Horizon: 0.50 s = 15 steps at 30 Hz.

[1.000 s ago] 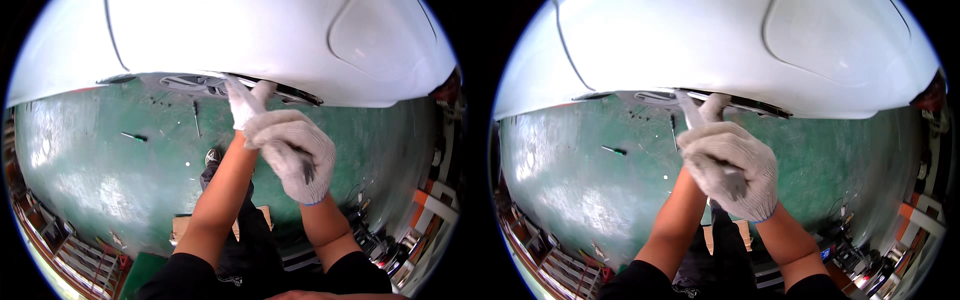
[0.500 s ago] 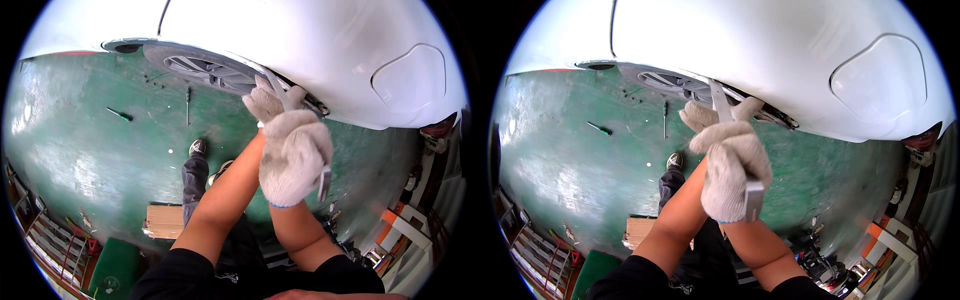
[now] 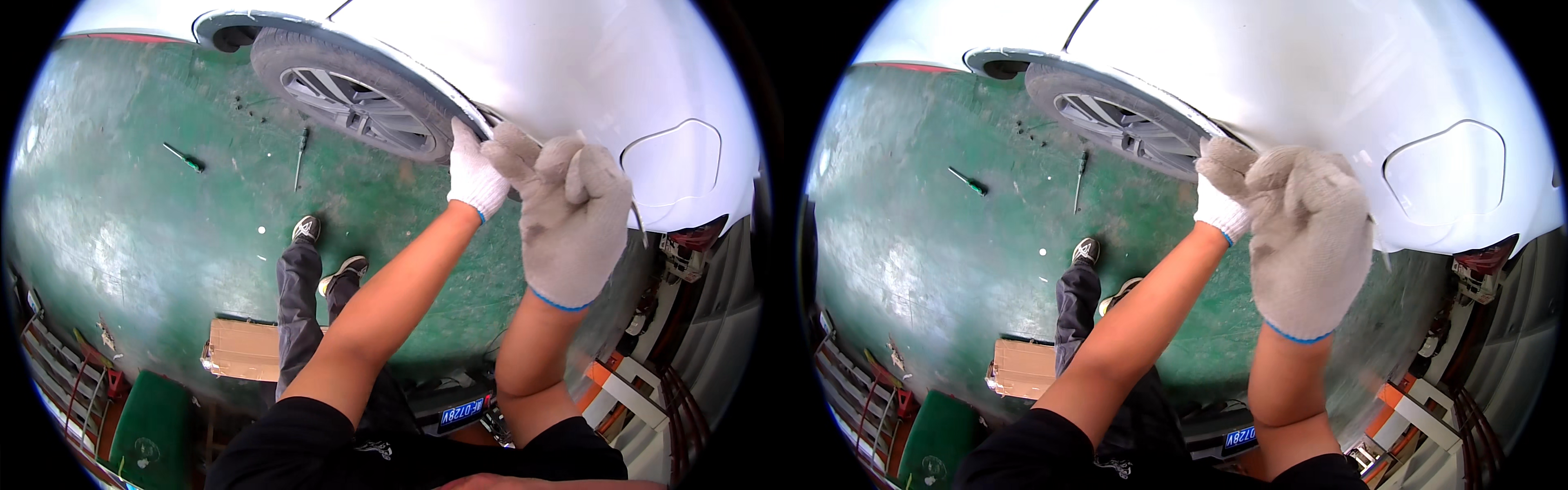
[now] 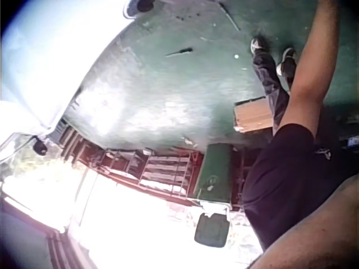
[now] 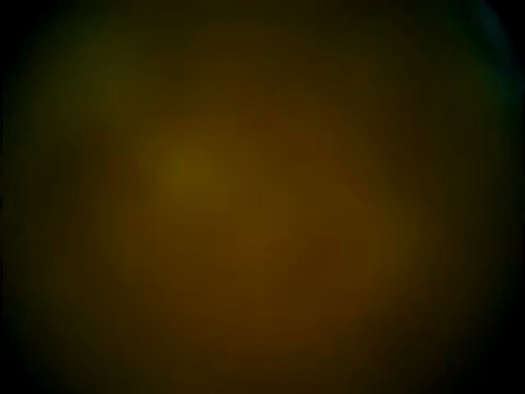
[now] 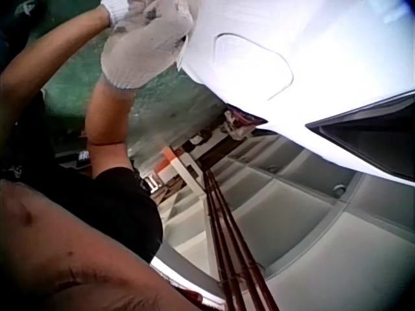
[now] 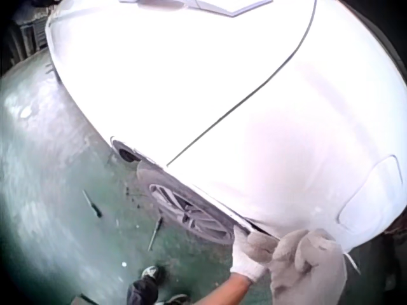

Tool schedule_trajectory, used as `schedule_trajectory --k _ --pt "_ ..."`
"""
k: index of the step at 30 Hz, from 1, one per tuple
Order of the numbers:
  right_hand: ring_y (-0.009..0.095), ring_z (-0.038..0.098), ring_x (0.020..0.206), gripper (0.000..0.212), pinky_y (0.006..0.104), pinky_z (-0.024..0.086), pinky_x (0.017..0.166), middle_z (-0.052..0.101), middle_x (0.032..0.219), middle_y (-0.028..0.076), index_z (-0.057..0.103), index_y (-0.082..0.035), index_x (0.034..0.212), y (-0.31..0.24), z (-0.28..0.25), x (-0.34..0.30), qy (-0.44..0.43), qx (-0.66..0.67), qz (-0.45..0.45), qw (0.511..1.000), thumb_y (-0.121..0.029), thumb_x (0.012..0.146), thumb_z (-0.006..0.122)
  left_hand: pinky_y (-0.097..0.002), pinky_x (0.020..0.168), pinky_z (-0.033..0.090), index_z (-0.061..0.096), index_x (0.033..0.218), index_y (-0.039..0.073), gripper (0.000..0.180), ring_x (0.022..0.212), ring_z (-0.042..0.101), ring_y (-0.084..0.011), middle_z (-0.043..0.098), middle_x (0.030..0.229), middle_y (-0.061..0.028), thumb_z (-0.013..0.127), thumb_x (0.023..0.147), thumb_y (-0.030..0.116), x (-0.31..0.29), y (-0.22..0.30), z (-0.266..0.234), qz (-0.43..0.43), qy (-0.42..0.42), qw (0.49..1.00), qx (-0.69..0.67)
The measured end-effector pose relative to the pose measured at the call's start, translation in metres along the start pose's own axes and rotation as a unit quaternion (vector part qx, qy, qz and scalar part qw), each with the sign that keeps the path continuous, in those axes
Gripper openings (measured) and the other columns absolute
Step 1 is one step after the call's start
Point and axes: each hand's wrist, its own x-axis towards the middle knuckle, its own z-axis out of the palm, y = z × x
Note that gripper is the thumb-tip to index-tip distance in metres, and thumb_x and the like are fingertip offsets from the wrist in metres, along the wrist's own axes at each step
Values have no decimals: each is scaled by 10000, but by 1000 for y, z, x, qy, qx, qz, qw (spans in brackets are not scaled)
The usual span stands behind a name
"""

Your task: The person uses a screwdriver to pry and remove a black plastic trim piece from the wheel arch of a white car. They work along the edge of the trim, detaching it from the vehicle's body.

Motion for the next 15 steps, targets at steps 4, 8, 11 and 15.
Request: schedule_trajectory --k 4,8,11,15 --pt "341 717 1010 86 469 649 930 566 1091 166 515 88 1058 18 -17 1 -57 -10 -96 994 123 992 473 -389 1002 519 427 1349 -12 602 1140 627 -254 633 1247 -164 785 925 220 1 1 0 -32 -21 998 -43" --pt "274 664 972 57 489 650 895 572 1090 165 522 61 1077 22 -33 9 -78 -56 -114 989 36 1035 493 -428 893 557 560 1206 21 406 985 696 -270 717 1062 -115 739 957 286 4 -11 6 19 16 998 -64" --pt "270 643 947 65 515 651 870 578 1079 163 524 60 1051 8 -24 11 -50 90 -15 995 4 1035 497 -426 884 549 592 1160 23 386 964 699 -281 721 999 -106 748 938 297 5 -12 2 90 12 992 82" --pt "316 680 924 70 546 652 853 581 1051 166 510 56 998 -3 -22 15 -53 112 34 992 -1 1028 483 -374 1009 530 425 1371 -8 649 1146 623 -235 618 1256 -137 815 877 148 5 -14 0 53 -23 998 23"
